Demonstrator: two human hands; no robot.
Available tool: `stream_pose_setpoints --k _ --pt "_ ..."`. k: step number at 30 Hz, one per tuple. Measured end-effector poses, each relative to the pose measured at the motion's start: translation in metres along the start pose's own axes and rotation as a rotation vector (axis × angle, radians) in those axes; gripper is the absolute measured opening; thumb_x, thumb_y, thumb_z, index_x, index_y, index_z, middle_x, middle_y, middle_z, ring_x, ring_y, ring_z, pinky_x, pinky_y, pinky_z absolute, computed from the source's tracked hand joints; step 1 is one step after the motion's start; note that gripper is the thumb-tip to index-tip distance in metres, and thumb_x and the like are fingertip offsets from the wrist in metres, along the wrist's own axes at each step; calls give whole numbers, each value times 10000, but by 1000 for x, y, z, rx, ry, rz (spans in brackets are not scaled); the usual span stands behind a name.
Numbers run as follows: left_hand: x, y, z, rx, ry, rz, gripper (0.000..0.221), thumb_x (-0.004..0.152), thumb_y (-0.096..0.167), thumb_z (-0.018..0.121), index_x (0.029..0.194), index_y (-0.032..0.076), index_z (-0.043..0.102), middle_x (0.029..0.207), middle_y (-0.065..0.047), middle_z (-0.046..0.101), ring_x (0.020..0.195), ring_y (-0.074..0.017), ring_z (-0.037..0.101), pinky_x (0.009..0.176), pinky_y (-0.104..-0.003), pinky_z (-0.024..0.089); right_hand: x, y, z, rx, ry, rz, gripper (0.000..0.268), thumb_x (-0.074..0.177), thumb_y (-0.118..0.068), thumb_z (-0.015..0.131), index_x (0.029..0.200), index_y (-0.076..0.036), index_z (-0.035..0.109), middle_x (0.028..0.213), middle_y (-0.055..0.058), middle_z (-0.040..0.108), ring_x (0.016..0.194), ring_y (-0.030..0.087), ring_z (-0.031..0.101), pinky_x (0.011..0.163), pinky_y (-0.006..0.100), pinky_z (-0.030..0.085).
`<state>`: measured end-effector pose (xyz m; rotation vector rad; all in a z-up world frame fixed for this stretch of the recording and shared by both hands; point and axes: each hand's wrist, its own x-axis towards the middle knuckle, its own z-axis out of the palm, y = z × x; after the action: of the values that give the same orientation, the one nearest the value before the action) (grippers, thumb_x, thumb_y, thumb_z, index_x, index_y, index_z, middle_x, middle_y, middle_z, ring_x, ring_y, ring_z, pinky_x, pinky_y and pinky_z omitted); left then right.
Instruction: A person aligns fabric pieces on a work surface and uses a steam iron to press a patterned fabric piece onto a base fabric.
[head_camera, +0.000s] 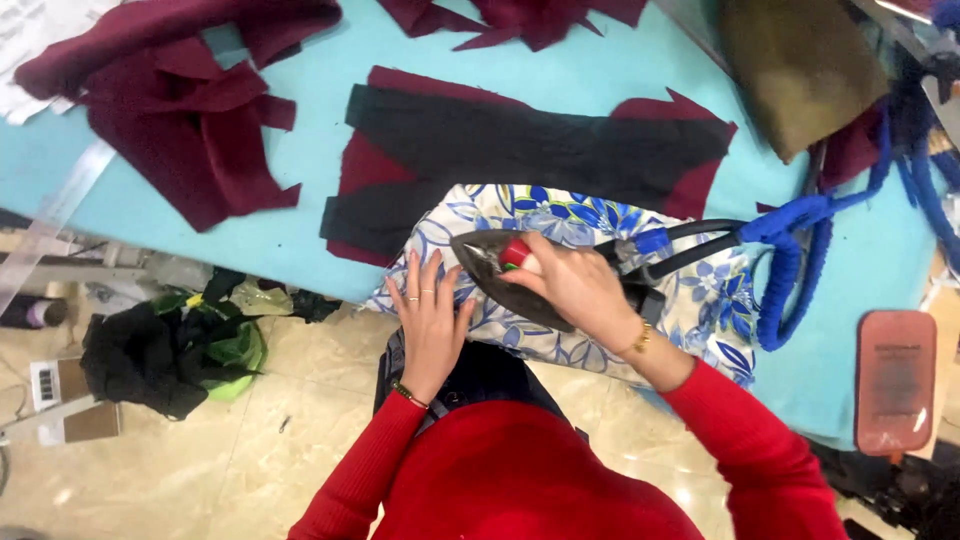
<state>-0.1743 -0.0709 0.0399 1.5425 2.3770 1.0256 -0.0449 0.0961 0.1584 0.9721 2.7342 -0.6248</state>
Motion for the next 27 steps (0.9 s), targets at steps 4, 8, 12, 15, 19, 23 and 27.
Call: stream_pose_setpoints --k 4,8,12,15,19,23,27 --pt "-4 1 12 164 -77 124 534 1022 385 564 1470 105 480 1635 -177 343 1538 -412 225 1167 -715 108 -23 52 14 -59 19 8 526 950 -588 561 1305 -201 538 872 203 770 841 417 764 807 512 568" --pt "3 0 26 150 -140 212 593 1017 444 530 1510 123 460 1675 -139 295 1556 -383 194 1168 -732 64 -48 72 4 -47 28 38 522 934 -581 575 1305 -215 545 862 192 775 837 401 768 811 493 570" --pt "29 -1 44 122 -83 327 460 1055 439 494 1359 110 600 1591 -125 421 1540 -349 259 1175 -731 76 -62 90 8 -111 126 -12 521 931 -592 555 1315 -240 563 856 145 780 816 337 774 817 426 566" --pt "68 -14 72 153 -25 440 330 1046 340 561 1262 109 655 1395 -112 564 1423 -322 422 1150 -661 233 -64 102 22 -162 205 -49 514 948 -601 529 1322 -251 578 872 97 781 805 276 773 808 371 551" --pt "115 -43 119 281 58 661 203 982 280 678 1126 140 651 1113 -72 588 1165 -270 553 981 -516 428 -63 109 35 -249 308 -94 520 962 -613 521 1309 -232 593 882 66 770 788 221 759 785 331 514" --pt "133 -41 124 307 101 782 140 953 274 663 950 139 627 938 -57 539 1004 -267 554 885 -491 439 -63 105 33 -266 347 -103 532 952 -620 543 1299 -222 605 871 62 764 779 211 754 778 328 501" --pt "140 -24 104 322 143 838 62 930 161 642 886 121 625 883 -82 536 874 -282 550 831 -490 447 -62 106 36 -313 383 -120 541 951 -638 526 1290 -224 605 824 50 741 747 192 742 754 321 487"
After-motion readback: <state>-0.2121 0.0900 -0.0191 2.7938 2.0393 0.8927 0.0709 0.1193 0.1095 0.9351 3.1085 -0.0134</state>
